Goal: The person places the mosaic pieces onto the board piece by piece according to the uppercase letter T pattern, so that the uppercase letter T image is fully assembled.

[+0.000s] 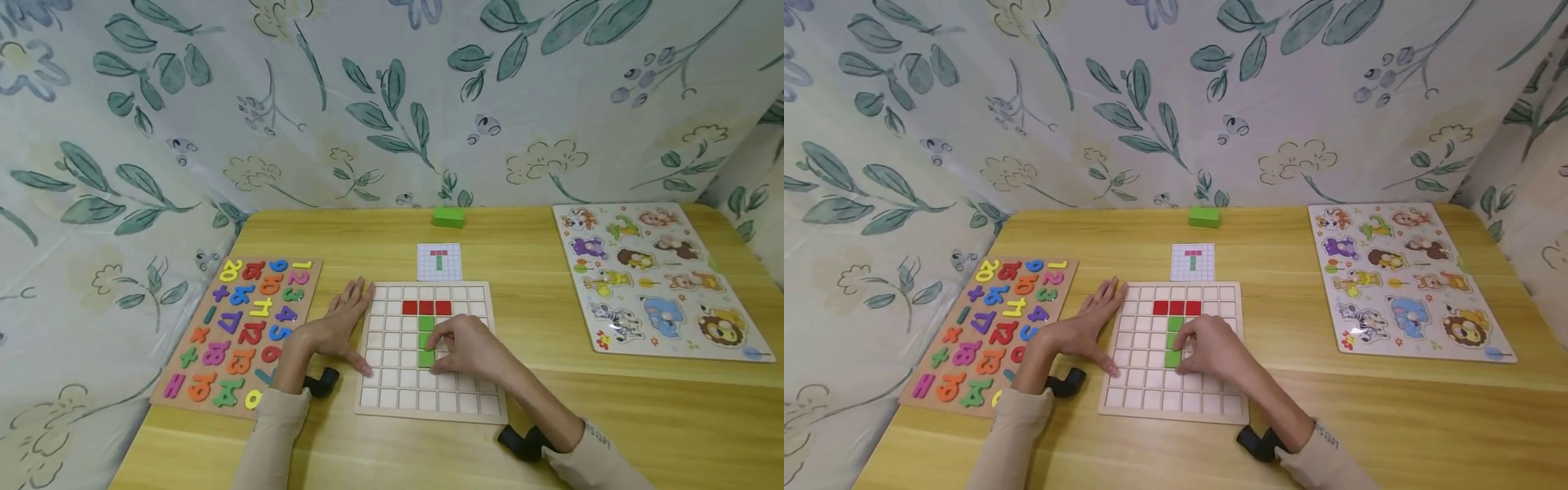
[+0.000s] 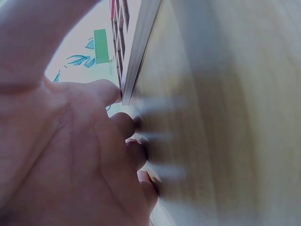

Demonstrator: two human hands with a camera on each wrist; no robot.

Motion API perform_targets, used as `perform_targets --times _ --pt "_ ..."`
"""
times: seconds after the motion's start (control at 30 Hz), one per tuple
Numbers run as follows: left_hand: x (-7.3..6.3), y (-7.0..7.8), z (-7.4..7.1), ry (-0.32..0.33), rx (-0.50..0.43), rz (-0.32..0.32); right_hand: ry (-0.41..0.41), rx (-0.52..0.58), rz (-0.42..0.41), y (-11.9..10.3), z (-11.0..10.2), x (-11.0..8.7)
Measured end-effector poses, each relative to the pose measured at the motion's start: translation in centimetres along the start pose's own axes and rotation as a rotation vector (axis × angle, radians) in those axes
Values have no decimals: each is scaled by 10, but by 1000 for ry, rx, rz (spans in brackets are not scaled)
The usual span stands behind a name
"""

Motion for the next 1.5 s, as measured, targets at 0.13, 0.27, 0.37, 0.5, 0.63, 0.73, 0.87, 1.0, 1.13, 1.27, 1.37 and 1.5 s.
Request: perform_targets --times 0.13,0.27,0.37,0.5,0.63,0.73,0.87,1.0,1.13,1.27,1.37,1.5 --pt "-1 0 0 2 4 4 -11 7 -26 -1 1 1" --pt "-1 -1 -1 4 1 6 -25 6 -42 -1 2 1" --pt "-1 -1 0 1 -5 7 -39 11 -56 -1 2 1" --pt "-1 0 0 -3 -5 8 -44 30 -73 0 2 0" --pt "0 0 -1 0 -1 10 -50 66 -79 1 2 1" --pt "1 0 -1 3 -5 6 -63 84 -76 3 3 1" --pt "2 1 0 4 -8 1 -73 89 -79 5 4 1" --pt "2 0 0 7 -6 -3 -86 95 -83 5 5 1" --pt "1 -2 0 15 -9 -6 -78 95 -98 4 4 2" --pt "-1 -3 0 17 -9 -8 -75 99 -100 3 5 3" --pt "-3 -3 0 17 -7 -10 -85 102 -90 3 7 3" --pt "-3 -4 0 22 -7 -6 -98 108 -96 3 6 3"
Point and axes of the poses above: each hand's wrist, its own x-axis towards the middle knuckle, its own z-axis out of the palm, y = z × x, the point moved 8 cm from there along x, towards the middle knuckle, and after that the axes turned 14 degrees about -x, right-handed, at the moved point
